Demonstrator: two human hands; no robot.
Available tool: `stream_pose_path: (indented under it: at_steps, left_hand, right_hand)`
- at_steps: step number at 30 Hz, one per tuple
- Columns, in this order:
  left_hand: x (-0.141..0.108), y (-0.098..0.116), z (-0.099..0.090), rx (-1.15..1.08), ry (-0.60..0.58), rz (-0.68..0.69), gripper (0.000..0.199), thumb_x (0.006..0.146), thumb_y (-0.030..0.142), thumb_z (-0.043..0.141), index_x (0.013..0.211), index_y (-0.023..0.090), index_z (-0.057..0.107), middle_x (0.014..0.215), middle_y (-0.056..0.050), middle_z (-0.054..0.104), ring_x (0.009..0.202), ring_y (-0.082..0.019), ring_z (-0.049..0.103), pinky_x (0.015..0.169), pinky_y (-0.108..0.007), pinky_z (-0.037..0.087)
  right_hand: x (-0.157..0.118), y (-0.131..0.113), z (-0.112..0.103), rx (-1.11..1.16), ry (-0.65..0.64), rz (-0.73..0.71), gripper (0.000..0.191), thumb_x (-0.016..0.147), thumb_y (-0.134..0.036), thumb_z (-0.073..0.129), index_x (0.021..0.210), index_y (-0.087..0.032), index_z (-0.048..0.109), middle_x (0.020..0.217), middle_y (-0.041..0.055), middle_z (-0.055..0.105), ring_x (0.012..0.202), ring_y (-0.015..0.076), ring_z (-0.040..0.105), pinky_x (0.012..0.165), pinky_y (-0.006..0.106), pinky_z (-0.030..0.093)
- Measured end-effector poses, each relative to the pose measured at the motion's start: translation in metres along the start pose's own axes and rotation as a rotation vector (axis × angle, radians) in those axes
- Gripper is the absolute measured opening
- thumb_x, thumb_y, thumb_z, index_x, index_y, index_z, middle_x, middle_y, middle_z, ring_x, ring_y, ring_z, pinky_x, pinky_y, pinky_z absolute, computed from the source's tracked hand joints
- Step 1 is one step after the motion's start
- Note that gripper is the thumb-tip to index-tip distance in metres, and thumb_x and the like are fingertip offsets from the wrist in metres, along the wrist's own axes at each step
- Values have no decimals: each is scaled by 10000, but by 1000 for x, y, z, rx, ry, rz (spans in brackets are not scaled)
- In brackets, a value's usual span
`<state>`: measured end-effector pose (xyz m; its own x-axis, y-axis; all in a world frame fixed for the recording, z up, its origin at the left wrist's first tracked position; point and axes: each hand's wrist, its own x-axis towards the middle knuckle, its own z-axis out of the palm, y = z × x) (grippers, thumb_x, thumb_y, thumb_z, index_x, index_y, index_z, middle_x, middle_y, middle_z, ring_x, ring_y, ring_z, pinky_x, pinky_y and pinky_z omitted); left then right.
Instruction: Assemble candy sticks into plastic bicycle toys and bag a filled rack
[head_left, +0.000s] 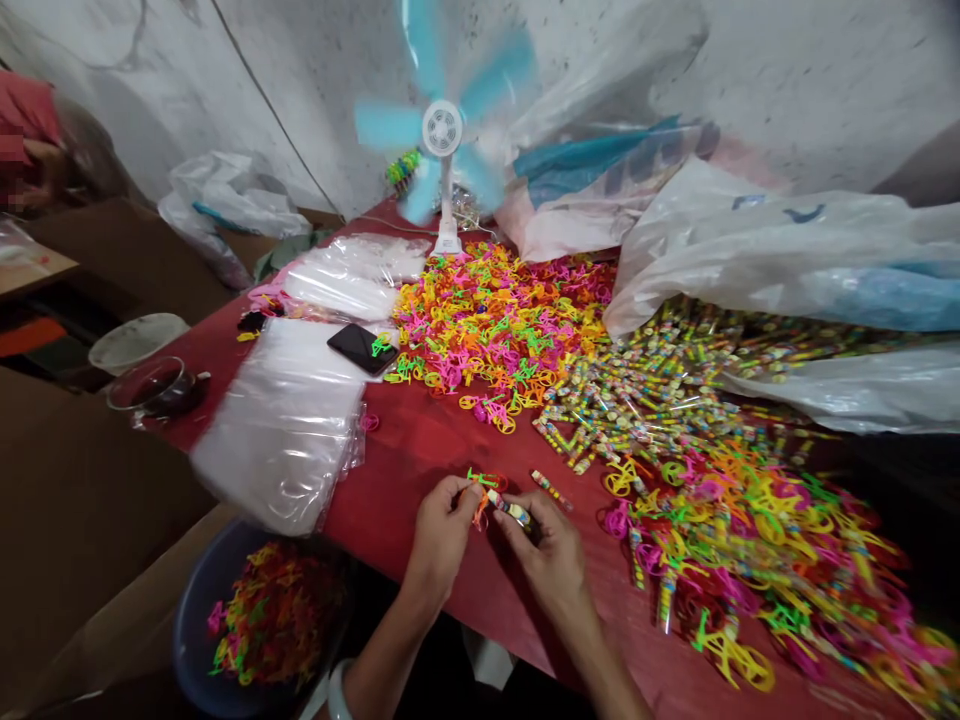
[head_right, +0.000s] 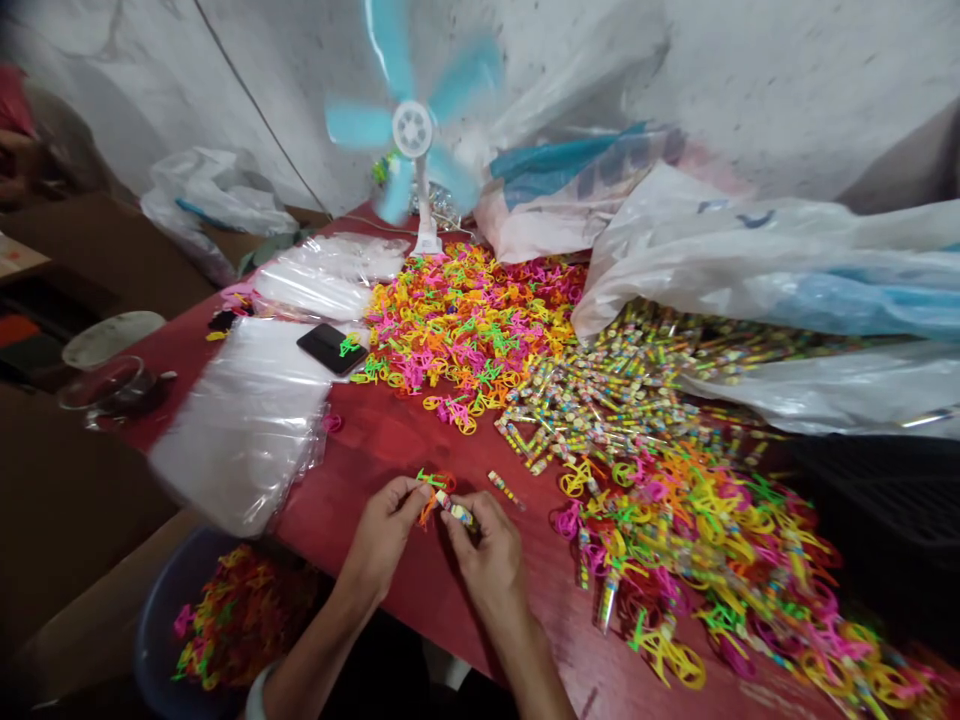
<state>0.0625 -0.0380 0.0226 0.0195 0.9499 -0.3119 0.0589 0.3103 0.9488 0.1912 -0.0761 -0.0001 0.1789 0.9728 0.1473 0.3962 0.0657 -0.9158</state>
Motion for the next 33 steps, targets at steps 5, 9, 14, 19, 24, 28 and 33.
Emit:
stream_pose_path:
  at_steps: [5, 9, 14, 19, 24, 28, 33]
  left_hand:
    - [-1, -4, 4, -50, 14, -8, 212, 751, 365, 567, 743, 159, 616, 701, 2, 594, 676, -139, 517, 647, -245, 408]
    - [-1, -6, 4, -35, 34, 2, 196, 774, 355, 537, 707, 173, 562, 654, 22, 530, 634, -127, 470, 610, -237, 382]
    - [-1, -10, 4, 32, 62, 18, 165, 821, 307, 470, 696, 198, 478, 663, 29, 494, 638, -131, 450, 607, -241, 371]
    - [-3, -10, 8, 110, -45, 37, 185, 841, 286, 464, 673, 209, 445, 666, 36, 470, 653, -129, 452, 633, -239, 380]
    - [16, 16, 21, 242, -409, 205, 210, 879, 343, 477, 744, 202, 556, 751, 3, 564, 737, -146, 532, 702, -254, 431]
    - [61, 34, 30, 564, -155, 486, 164, 855, 242, 566, 1004, 211, 627, 1143, -76, 588, 1084, -216, 511, 942, -346, 397]
    - [86, 26, 27, 868, 33, 413, 180, 812, 52, 527, 820, 190, 642, 967, -80, 619, 974, -233, 518, 881, -371, 400]
  right_hand:
    - [0, 2, 2, -18, -11, -31, 156, 867, -326, 564, 891, -213, 670, 804, 24, 660, 748, 167, 613, 696, 279, 480]
    - [2, 1, 2, 0, -89, -71, 152, 865, -304, 546, 868, -215, 669, 755, 16, 641, 705, 157, 599, 653, 258, 474]
    - [1, -1, 0, 46, -152, -108, 115, 850, -272, 559, 816, -212, 650, 714, 4, 622, 666, 147, 592, 610, 235, 464]
    - [-9, 3, -3, 19, -169, -128, 147, 882, -298, 528, 872, -224, 655, 766, 22, 646, 718, 168, 615, 647, 256, 487]
    - [-21, 10, -46, -171, 105, -17, 212, 904, -387, 509, 959, -235, 646, 866, 50, 696, 775, 202, 650, 682, 297, 515]
    - [-19, 7, -127, -606, 529, -187, 300, 879, -423, 518, 1023, -196, 652, 988, 130, 678, 901, 292, 624, 813, 445, 481]
    - [-3, 0, -138, -742, 622, -279, 259, 896, -312, 481, 1042, -177, 648, 958, 138, 654, 890, 284, 606, 798, 437, 470]
